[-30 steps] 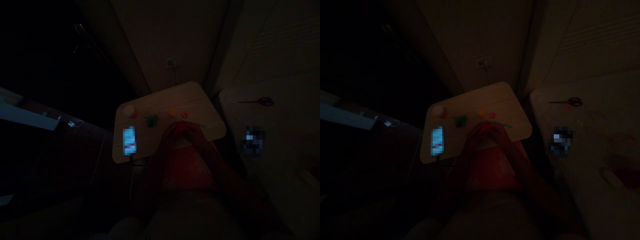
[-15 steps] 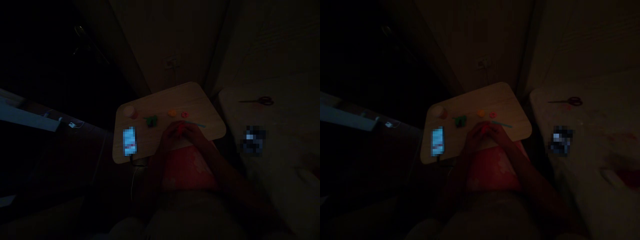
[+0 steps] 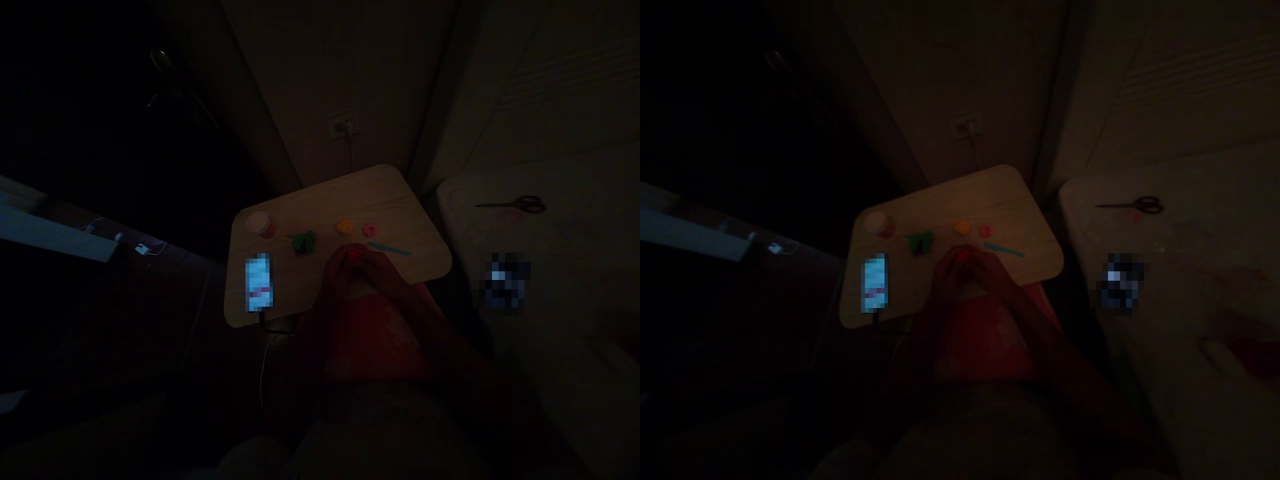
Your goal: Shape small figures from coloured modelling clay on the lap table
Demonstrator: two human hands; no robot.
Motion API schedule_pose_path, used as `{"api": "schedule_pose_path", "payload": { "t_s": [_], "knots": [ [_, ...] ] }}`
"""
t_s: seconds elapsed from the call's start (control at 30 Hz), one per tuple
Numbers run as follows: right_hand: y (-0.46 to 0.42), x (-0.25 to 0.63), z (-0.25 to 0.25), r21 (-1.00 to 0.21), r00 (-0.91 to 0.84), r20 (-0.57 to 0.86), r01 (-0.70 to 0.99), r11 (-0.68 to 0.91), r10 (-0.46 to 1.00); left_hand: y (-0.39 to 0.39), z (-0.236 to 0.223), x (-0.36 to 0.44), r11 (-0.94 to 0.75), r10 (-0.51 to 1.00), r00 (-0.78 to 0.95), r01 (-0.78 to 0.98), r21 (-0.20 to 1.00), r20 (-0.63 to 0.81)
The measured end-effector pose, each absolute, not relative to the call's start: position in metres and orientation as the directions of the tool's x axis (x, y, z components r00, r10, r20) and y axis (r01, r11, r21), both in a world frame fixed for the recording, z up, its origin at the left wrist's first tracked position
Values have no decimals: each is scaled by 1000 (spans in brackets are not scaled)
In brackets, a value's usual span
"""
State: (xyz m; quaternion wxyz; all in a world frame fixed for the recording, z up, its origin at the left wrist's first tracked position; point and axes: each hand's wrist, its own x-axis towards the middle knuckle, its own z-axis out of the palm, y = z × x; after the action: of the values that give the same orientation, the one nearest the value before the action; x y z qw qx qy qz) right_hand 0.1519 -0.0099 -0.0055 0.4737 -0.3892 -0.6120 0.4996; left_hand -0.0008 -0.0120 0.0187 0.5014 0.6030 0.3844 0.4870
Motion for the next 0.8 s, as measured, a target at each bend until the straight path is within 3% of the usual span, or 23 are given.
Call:
{"api": "schedule_pose_path", "payload": {
  "t_s": [0.2, 0.6, 0.8],
  "knots": [
    [-13, 153, -1, -983, -294, 178, -5, 184, 939, -11, 13, 0, -113, 979, 168, -27, 993, 116],
    [-18, 148, 5, -969, -327, 163, 125, 213, 931, -10, 13, -6, -179, 978, 121, 78, 981, 169],
    [-13, 149, 6, -992, -184, 122, -12, 122, 975, -9, 18, -4, -286, 944, 201, 92, 954, 263]
  ]
}}
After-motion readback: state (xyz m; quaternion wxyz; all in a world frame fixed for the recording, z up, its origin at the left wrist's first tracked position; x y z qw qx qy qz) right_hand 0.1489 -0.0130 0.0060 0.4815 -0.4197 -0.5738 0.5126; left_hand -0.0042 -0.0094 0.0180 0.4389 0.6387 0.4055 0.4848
